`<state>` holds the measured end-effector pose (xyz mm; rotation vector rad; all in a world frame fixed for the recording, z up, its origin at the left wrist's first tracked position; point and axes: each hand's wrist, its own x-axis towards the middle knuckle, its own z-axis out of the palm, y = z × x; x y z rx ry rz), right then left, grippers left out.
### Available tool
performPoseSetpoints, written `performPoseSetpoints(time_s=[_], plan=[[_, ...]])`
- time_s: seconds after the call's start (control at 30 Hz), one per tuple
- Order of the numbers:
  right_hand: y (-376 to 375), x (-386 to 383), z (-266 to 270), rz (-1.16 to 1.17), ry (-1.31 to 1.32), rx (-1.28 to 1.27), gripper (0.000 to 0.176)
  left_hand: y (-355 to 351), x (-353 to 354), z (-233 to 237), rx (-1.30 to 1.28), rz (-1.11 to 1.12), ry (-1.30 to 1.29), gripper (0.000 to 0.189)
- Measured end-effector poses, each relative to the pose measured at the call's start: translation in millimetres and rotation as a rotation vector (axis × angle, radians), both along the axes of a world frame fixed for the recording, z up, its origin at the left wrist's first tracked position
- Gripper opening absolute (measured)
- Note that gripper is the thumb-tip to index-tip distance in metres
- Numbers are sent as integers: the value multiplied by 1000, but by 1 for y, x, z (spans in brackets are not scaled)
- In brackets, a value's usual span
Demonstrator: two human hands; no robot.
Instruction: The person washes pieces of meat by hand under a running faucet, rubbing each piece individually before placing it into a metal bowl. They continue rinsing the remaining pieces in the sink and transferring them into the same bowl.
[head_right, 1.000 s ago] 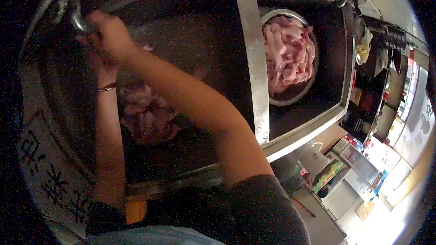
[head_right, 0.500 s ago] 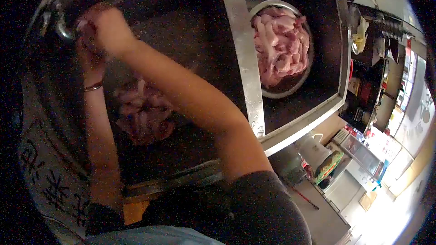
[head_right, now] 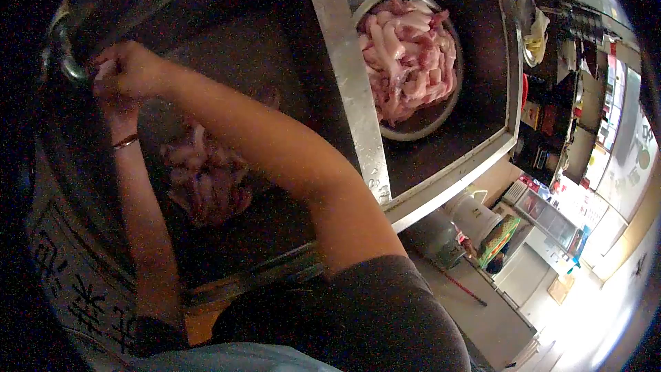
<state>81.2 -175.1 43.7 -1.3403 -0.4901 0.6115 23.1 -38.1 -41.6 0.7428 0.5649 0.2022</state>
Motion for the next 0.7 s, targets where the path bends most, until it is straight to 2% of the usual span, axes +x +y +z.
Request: performPoseSetpoints(time_s=[0.03,0.07,0.1,0.13,0.17,0.2,0.23,0.27,0.33,0.37,0.43,0.5,0.53,0.57,0.6,0.63,0.67,0.7], plan=[[3,1,-6,0,1,-1,24,-1,1,4,24,-53,-60,39],[10,3,-11,-60,-121,57,22,-5,1,7,24,-54,-60,39],[11,5,-9,-121,-242,115,21,-17,1,17,11,39,-13,39],[12,5,-8,-122,-240,116,21,-23,1,22,-1,131,35,39],[14,5,-7,-143,-61,163,17,-16,-2,12,1,129,38,39],[15,6,-2,-163,118,208,14,-2,-6,-7,-4,71,-81,39],[16,8,0,-168,120,207,14,0,-6,-11,-11,12,-200,39],[15,12,1,-127,142,147,13,5,-3,-14,-12,9,-198,39],[20,17,-7,-89,165,86,11,7,6,-3,-580,-551,-602,36],[28,16,-12,-103,76,94,10,1,6,0,-581,-553,-601,36],[30,15,-15,-119,-13,102,10,-11,1,5,-26,193,-32,33],[27,14,-13,-225,-408,37,9,-7,-6,-3,-85,153,-98,33],[22,15,-10,-224,-408,37,9,-3,-9,-8,-141,114,-162,33],[14,17,-8,-187,-180,118,11,2,-11,-13,-139,117,-160,33],[10,19,-4,-145,49,199,14,8,-12,-16,-317,-136,-370,36],[10,21,-1,-140,52,202,14,12,-13,-20,-492,-393,-576,38],[10,25,4,-309,-44,254,12,11,-13,-26,-488,-388,-578,38],[9,29,9,-478,-142,303,16,9,-14,-35,166,-262,-360,39]])
